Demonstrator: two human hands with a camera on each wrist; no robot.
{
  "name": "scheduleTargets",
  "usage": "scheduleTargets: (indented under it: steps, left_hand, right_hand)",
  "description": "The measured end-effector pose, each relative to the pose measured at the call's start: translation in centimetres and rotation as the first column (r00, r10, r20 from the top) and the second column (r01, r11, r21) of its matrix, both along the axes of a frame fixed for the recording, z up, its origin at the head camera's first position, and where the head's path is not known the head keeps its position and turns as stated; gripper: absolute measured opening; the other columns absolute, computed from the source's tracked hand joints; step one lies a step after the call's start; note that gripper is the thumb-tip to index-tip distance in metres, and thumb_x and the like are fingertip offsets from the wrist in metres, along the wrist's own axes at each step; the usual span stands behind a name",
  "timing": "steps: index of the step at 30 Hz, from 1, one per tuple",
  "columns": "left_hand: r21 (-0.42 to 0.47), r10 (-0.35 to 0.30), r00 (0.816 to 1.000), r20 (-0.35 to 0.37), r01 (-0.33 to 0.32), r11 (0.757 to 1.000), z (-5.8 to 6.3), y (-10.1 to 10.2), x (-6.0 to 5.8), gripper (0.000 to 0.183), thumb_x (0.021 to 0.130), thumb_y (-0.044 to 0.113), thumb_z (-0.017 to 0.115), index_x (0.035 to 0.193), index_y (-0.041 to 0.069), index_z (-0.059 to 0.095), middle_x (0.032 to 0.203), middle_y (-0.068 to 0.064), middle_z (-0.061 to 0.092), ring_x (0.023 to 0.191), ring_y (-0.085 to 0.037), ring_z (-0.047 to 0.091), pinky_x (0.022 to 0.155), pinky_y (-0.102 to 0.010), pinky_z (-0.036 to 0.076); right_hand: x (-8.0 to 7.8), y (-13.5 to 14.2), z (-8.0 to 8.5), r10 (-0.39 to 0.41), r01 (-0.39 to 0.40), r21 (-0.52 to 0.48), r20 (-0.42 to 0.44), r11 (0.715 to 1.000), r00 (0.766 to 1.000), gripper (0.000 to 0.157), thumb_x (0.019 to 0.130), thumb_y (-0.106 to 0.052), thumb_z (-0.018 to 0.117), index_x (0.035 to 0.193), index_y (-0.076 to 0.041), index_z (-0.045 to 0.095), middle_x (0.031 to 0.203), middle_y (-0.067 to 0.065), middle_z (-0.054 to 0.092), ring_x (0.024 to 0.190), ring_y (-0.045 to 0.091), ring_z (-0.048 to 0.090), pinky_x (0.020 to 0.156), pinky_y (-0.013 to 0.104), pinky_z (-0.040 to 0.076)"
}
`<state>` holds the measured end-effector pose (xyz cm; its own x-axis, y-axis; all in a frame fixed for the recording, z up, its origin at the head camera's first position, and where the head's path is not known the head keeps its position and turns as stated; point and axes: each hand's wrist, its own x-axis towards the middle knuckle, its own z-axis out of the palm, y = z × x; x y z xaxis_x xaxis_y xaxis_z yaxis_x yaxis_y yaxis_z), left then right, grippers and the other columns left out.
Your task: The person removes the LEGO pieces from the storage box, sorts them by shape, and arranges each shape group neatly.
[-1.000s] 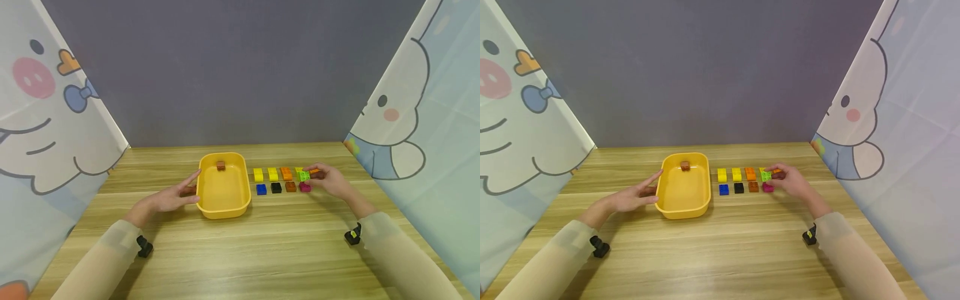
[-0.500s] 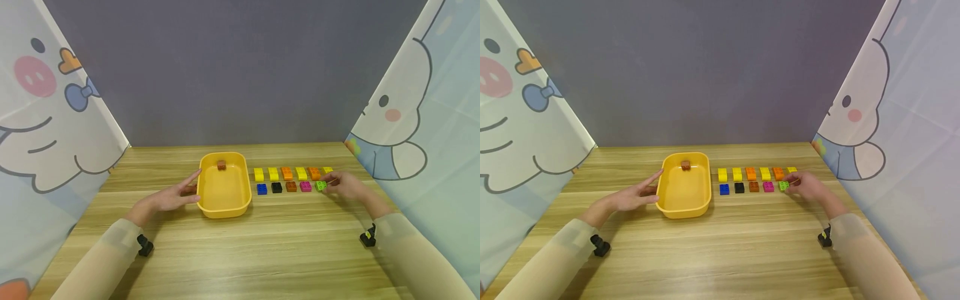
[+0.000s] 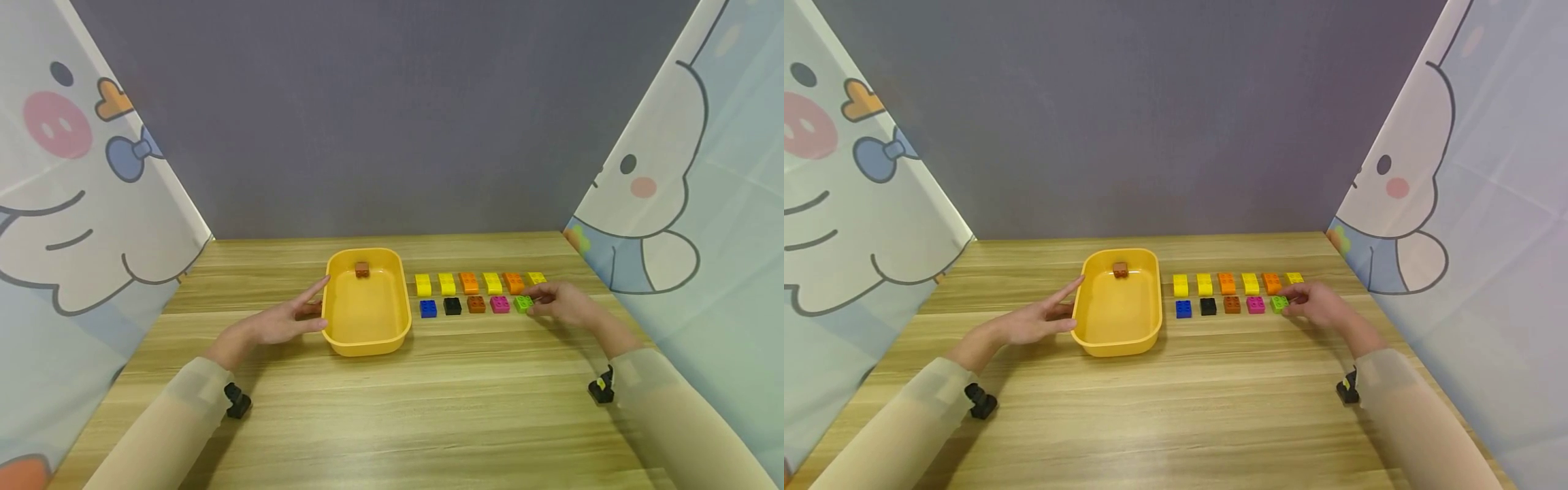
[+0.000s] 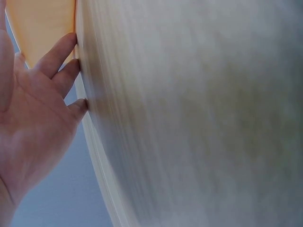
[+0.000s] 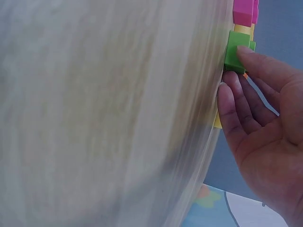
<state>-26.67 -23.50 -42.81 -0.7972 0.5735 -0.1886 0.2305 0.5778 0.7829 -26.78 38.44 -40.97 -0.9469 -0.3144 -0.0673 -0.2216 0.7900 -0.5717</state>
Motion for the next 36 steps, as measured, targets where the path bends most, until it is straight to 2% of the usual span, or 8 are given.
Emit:
scheduleTargets:
  steps: [7,12,18,22,26,29,32,36]
  left_hand:
    - [-0.005,0.007,1.0,-0.004,-0.007,1.0,-0.1,0.1,0.0,0.099,0.109,0.048,0.067,0.177,0.04,-0.005,0.174,-0.03,0.036,0.163,-0.049,0.035,0.13,-0.074,0.028]
    - [-0.008,0.008,1.0,-0.008,-0.008,1.0,-0.1,0.2,0.1,0.098,0.11,0.049,0.066,0.176,0.043,-0.005,0.174,-0.03,0.036,0.164,-0.049,0.034,0.13,-0.074,0.027]
    - [-0.007,0.014,1.0,-0.005,-0.014,1.0,-0.1,0.1,0.0,0.098,0.109,0.05,0.067,0.176,0.046,-0.005,0.175,-0.029,0.036,0.164,-0.047,0.034,0.131,-0.073,0.025]
    - [-0.009,0.016,1.0,-0.009,-0.017,1.0,-0.1,0.0,0.0,0.098,0.109,0.05,0.067,0.175,0.048,-0.005,0.175,-0.028,0.036,0.164,-0.047,0.035,0.131,-0.073,0.026]
    - [-0.008,0.0,1.0,-0.019,-0.001,1.0,-0.1,-0.1,-0.1,0.098,0.11,0.049,0.066,0.176,0.046,-0.006,0.174,-0.03,0.035,0.164,-0.049,0.034,0.13,-0.074,0.028]
    - [-0.001,-0.004,1.0,-0.02,0.004,1.0,-0.2,-0.1,-0.1,0.098,0.11,0.047,0.066,0.176,0.043,-0.006,0.175,-0.031,0.035,0.163,-0.049,0.034,0.129,-0.074,0.028]
    - [0.004,-0.002,1.0,-0.016,0.002,1.0,-0.1,0.0,-0.1,0.098,0.11,0.047,0.066,0.177,0.041,-0.005,0.175,-0.03,0.034,0.164,-0.049,0.034,0.13,-0.074,0.028]
    - [0.009,0.002,1.0,-0.004,-0.002,1.0,-0.1,0.0,-0.1,0.098,0.11,0.048,0.066,0.177,0.042,-0.005,0.175,-0.029,0.035,0.164,-0.048,0.034,0.13,-0.074,0.027]
  right_hand:
    - [0.1,0.2,0.0,-0.009,0.009,-0.017,0.014,1.0,1.0,0.048,0.104,-0.017,0.077,0.145,0.005,0.066,0.143,0.032,0.068,0.118,0.041,0.073,0.09,0.038,0.064]
    - [0.4,0.3,0.9,-0.028,0.028,-0.018,-0.036,0.999,0.999,0.046,0.104,-0.015,0.075,0.144,0.006,0.065,0.145,0.032,0.067,0.117,0.043,0.074,0.086,0.031,0.062]
    - [0.7,-1.0,2.5,-0.115,0.11,-0.047,-0.123,0.993,0.986,0.041,0.109,-0.021,0.07,0.144,0.001,0.067,0.14,0.028,0.07,0.109,0.032,0.07,0.078,0.023,0.058]
    - [0.6,-3.7,3.2,-0.117,0.097,-0.111,-0.186,0.989,0.976,0.036,0.11,-0.022,0.068,0.141,-0.003,0.069,0.13,0.024,0.075,0.102,0.026,0.07,0.075,0.023,0.058]
    - [0.2,-7.5,3.7,-0.045,0.01,-0.172,-0.204,0.985,0.978,0.031,0.109,-0.016,0.068,0.138,-0.005,0.072,0.129,0.022,0.076,0.102,0.024,0.069,0.081,0.023,0.058]
    - [-0.4,-10.6,4.0,0.014,-0.049,-0.18,-0.189,0.982,0.982,0.031,0.11,-0.017,0.067,0.139,-0.007,0.072,0.135,0.02,0.073,0.109,0.025,0.068,0.093,0.031,0.057]
    - [-1.2,-13.8,4.0,0.065,-0.098,-0.19,-0.173,0.977,0.983,0.031,0.111,-0.02,0.066,0.14,-0.01,0.071,0.136,0.016,0.072,0.112,0.028,0.067,0.096,0.042,0.056]
    - [-2.4,-18.3,3.9,0.142,-0.178,-0.203,-0.178,0.963,0.974,0.031,0.111,-0.019,0.067,0.14,-0.011,0.071,0.137,0.015,0.072,0.113,0.029,0.068,0.098,0.046,0.058]
